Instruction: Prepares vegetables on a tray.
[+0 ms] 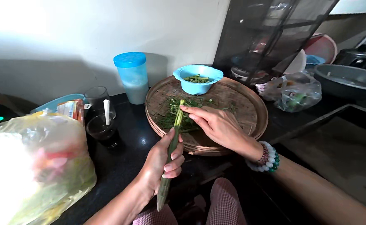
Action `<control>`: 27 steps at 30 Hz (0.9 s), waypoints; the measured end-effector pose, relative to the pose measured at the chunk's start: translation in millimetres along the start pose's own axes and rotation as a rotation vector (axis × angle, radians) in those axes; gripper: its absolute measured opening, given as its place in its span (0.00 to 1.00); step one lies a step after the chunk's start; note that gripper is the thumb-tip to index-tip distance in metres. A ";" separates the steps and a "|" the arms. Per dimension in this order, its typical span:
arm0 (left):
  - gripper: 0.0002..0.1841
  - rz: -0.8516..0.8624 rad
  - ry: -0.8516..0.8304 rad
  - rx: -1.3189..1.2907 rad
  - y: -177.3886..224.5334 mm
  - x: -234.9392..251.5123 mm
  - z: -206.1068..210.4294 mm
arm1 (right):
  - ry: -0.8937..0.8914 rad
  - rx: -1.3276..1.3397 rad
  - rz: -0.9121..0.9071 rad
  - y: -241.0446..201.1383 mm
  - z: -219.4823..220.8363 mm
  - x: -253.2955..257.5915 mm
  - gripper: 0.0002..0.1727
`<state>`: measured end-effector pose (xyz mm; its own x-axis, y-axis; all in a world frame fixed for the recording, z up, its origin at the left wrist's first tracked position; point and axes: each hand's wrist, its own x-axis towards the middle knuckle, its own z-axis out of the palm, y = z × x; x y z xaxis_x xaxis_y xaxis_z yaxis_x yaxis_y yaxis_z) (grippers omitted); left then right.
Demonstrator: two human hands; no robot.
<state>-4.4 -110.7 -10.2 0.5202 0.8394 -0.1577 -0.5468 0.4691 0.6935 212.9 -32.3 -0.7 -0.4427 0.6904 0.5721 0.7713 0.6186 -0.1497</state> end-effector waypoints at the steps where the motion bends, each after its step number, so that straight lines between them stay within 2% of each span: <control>1: 0.25 -0.003 0.007 0.013 -0.9 0.2 -0.4 | -0.007 0.004 0.023 5.3 0.7 3.5 0.22; 6: 0.30 0.037 0.054 0.126 -2.6 -0.6 -0.4 | 0.027 0.059 0.110 31.9 -3.9 13.4 0.22; 10: 0.31 0.043 0.073 0.112 -1.5 1.7 -0.3 | -0.042 0.182 0.013 3.5 -12.1 -2.4 0.23; 13: 0.30 0.041 0.072 0.116 -1.4 2.6 1.1 | -0.067 0.144 -0.061 -21.2 -4.0 -19.8 0.22; 27: 0.29 0.059 0.047 0.026 5.3 1.3 1.1 | 0.021 -0.016 -0.115 -25.5 4.8 -10.5 0.22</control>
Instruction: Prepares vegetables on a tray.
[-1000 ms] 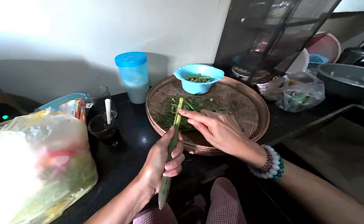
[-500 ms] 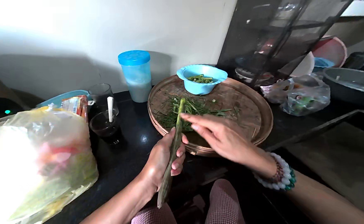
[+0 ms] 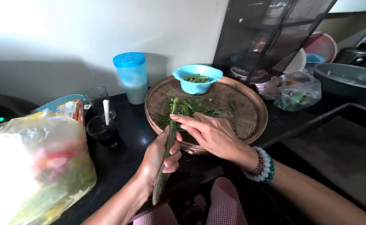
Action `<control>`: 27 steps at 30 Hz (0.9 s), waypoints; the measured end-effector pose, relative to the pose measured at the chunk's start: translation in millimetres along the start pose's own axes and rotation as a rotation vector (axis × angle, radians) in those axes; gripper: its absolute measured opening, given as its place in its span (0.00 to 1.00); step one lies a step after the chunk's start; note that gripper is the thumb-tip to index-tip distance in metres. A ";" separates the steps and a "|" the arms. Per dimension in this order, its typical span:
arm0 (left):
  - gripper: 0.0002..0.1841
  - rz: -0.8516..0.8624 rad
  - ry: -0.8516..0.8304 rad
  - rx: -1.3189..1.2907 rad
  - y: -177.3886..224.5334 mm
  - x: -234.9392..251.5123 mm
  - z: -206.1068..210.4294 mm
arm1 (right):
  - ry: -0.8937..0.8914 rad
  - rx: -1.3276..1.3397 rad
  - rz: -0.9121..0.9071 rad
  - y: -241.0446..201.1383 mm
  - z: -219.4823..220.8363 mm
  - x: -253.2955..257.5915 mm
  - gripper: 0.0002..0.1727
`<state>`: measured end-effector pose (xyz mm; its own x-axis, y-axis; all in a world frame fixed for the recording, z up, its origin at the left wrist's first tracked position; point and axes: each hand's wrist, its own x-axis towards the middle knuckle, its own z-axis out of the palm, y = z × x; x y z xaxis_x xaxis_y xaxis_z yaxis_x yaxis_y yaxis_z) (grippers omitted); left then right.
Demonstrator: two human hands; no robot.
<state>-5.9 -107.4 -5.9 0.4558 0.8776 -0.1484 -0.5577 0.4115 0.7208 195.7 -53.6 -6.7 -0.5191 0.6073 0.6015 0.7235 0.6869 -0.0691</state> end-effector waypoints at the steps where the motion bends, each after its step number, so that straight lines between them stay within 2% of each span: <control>1: 0.29 -0.001 0.000 -0.011 0.8 0.1 0.1 | 0.001 -0.010 0.005 -0.5 0.3 1.3 0.22; 3: 0.29 -0.014 -0.026 -0.012 -0.3 -2.5 0.4 | 0.013 -0.031 0.043 3.5 -0.6 5.3 0.22; 6: 0.29 -0.057 -0.087 0.052 -8.3 -12.0 2.5 | -0.003 -0.052 0.208 39.4 -5.4 13.7 0.21; 9: 0.28 0.019 -0.085 0.061 -1.0 -8.4 4.6 | -0.054 -0.017 0.269 70.0 -9.4 17.7 0.22; 12: 0.25 0.053 -0.044 0.071 0.2 -4.6 3.0 | -0.049 0.030 0.281 62.7 -14.6 13.2 0.24; 16: 0.23 0.040 0.010 0.040 -3.5 -2.3 -0.2 | -0.020 0.130 0.130 16.8 -15.1 2.2 0.24; 19: 0.22 0.046 0.047 0.049 -3.3 -1.8 2.3 | -0.029 0.095 0.042 -3.2 -5.7 -8.9 0.23; 22: 0.22 0.042 0.067 0.096 -6.5 -2.5 3.4 | -0.011 0.021 0.029 0.5 -1.6 -8.3 0.23; 27: 0.21 -0.012 0.032 0.155 -17.2 -6.6 7.1 | -0.028 0.086 0.155 38.8 -1.6 4.1 0.22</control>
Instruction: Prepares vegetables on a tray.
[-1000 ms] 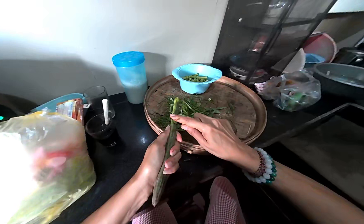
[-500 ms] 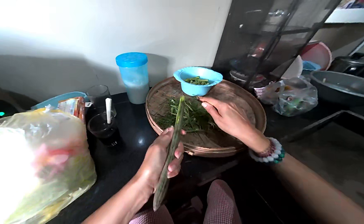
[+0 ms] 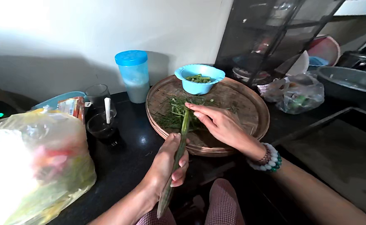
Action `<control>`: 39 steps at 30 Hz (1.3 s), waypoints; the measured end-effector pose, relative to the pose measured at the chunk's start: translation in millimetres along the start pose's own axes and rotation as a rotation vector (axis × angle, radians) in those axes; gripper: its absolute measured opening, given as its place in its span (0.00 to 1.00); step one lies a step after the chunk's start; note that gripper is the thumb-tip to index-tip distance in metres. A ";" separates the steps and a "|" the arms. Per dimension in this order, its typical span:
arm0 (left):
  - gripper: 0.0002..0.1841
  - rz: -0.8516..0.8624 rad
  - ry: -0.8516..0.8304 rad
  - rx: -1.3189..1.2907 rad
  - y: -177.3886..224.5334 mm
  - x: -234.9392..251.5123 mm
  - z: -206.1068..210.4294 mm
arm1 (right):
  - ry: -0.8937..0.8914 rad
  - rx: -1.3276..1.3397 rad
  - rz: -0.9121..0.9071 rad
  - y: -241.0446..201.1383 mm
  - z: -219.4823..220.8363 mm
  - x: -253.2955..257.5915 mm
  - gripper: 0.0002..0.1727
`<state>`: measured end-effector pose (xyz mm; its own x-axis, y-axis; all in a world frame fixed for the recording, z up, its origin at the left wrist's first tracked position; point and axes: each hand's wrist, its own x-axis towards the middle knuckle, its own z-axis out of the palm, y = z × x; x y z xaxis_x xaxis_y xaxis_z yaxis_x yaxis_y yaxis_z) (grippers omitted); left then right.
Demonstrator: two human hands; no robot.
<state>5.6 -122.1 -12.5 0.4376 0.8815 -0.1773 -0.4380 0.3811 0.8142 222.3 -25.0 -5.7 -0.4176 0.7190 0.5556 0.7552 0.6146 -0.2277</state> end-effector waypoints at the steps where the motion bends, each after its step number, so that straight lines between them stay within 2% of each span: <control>1: 0.21 -0.004 -0.008 0.000 -0.2 0.8 0.2 | -0.014 0.004 0.022 8.2 -1.2 3.6 0.23; 5: 0.23 -0.017 0.000 -0.040 5.4 2.6 -1.9 | -0.131 -0.025 0.269 25.2 -9.6 8.6 0.24; 7: 0.24 -0.010 0.022 -0.079 6.3 5.0 -4.9 | -0.138 0.008 0.293 18.7 -12.1 7.1 0.26; 11: 0.23 0.008 0.028 -0.107 6.3 7.8 -8.9 | -0.072 0.114 0.101 -15.3 -6.5 -10.7 0.26; 15: 0.22 -0.016 0.027 -0.147 8.9 7.2 -7.0 | -0.043 0.036 -0.065 -40.7 8.7 -28.1 0.23; 27: 0.23 0.021 0.010 -0.172 13.1 5.4 -7.2 | 0.055 -0.074 -0.139 -41.5 11.8 -18.5 0.22; 30: 0.23 -0.017 -0.024 -0.156 10.1 1.9 -7.3 | 0.057 -0.088 -0.068 -30.1 10.8 -11.2 0.22; 36: 0.25 -0.103 -0.146 -0.133 6.7 -4.2 -3.2 | -0.020 -0.119 0.197 21.6 -4.3 9.5 0.19; 39: 0.25 -0.041 -0.160 -0.119 10.9 -2.5 -5.0 | -0.053 -0.044 0.262 42.2 -13.0 15.2 0.22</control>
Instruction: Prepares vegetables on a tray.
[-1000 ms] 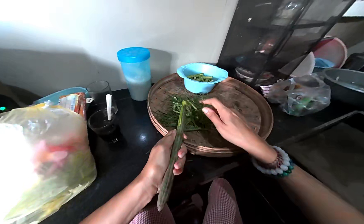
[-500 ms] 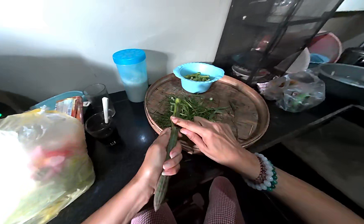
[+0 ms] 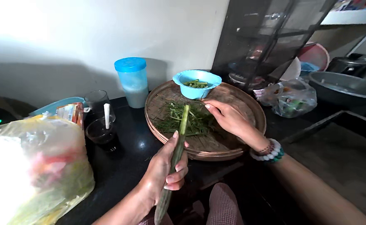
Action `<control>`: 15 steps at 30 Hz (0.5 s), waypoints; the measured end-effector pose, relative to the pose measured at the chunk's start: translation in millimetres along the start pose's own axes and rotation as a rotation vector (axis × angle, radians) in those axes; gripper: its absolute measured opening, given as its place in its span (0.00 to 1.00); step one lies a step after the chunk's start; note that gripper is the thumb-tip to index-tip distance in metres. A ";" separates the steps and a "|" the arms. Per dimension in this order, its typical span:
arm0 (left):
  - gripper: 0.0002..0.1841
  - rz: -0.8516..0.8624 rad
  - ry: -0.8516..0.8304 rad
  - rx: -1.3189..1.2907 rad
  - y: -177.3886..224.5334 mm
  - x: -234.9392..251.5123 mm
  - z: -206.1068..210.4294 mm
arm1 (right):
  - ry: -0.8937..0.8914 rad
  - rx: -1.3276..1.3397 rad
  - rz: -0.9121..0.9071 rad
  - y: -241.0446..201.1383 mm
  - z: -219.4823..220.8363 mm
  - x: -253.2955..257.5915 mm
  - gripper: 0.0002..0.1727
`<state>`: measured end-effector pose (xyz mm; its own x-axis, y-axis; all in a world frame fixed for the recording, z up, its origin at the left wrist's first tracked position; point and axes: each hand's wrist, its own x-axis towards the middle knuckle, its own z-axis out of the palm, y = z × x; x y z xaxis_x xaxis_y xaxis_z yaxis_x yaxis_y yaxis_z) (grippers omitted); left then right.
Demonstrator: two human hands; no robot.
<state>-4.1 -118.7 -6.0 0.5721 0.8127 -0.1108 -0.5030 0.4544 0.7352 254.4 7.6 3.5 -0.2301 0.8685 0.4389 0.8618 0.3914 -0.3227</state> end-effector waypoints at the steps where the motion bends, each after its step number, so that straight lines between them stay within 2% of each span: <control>1: 0.23 0.024 0.029 0.014 -0.5 0.8 -0.4 | -0.016 0.037 -0.004 -1.8 -2.9 -3.7 0.22; 7: 0.25 0.052 0.104 0.045 0.8 5.6 -0.8 | -0.038 0.247 -0.244 -50.9 0.4 -46.8 0.22; 10: 0.25 0.037 0.116 0.018 -1.0 6.3 1.3 | -0.010 0.169 -0.307 -66.6 9.6 -63.5 0.22; 15: 0.23 0.024 0.114 -0.020 -0.4 6.1 2.1 | 0.080 0.031 -0.331 -67.3 16.2 -63.4 0.22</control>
<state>0.9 -114.7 -5.5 0.4830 0.8591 -0.1695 -0.5291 0.4406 0.7253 203.6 -68.9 -16.2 -0.4578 0.6665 0.5884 0.7316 0.6585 -0.1766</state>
